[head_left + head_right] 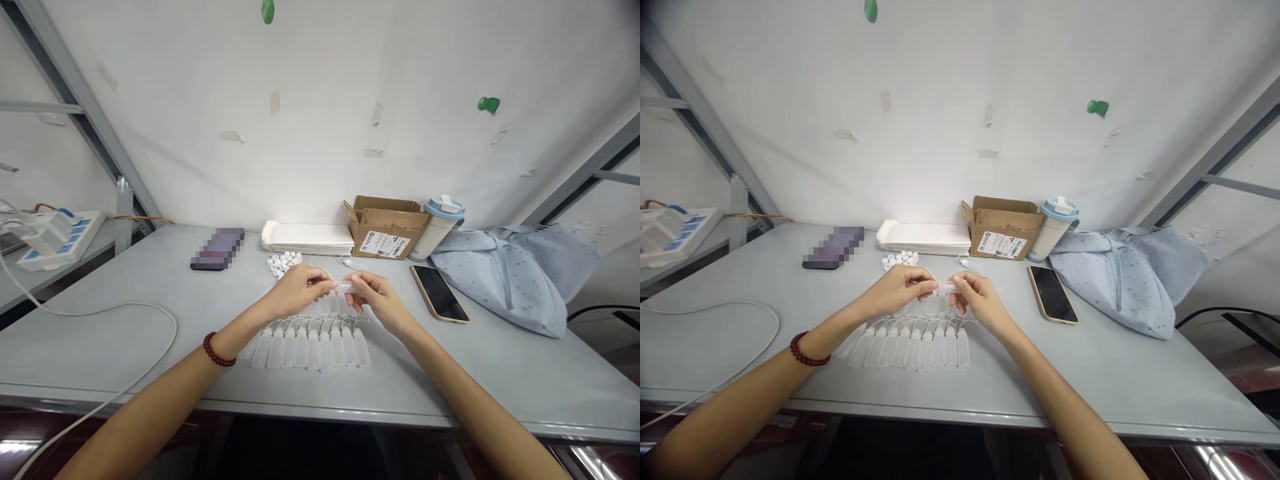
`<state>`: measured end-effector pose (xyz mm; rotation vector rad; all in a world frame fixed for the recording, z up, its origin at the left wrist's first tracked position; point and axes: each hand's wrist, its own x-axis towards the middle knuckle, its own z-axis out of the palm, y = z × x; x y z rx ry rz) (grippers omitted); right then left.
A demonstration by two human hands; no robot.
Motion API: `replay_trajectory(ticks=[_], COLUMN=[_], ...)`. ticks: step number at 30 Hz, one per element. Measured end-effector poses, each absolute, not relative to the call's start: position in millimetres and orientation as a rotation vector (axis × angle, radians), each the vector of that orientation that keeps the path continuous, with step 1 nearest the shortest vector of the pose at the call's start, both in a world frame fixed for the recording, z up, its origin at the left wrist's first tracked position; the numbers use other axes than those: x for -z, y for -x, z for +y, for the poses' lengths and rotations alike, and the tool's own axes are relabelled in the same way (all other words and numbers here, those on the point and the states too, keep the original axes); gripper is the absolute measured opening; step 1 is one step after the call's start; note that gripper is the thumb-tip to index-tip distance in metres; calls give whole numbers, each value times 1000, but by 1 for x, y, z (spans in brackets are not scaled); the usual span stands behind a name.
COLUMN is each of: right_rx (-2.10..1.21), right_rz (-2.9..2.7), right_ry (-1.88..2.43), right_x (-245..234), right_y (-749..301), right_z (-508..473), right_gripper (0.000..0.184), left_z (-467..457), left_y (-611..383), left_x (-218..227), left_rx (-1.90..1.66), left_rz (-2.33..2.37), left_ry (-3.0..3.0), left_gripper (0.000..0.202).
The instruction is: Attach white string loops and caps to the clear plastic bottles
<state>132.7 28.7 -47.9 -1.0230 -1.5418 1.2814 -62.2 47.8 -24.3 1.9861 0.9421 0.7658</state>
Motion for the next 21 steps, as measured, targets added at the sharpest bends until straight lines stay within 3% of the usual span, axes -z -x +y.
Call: replay_trajectory(ticks=[15,21], right_rx=[-1414,-1454], right_rz=[-1455,-1465], right_ry=[992,1000], right_x=[52,51], right_y=[-126,-128], right_z=[26,27], right_gripper=[34,34], left_z=[53,50], left_y=[61,63], left_x=[29,27], left_rx=[-772,-836], left_rz=[1122,1063], left_ry=[-2075,-2058], left_gripper=[50,37])
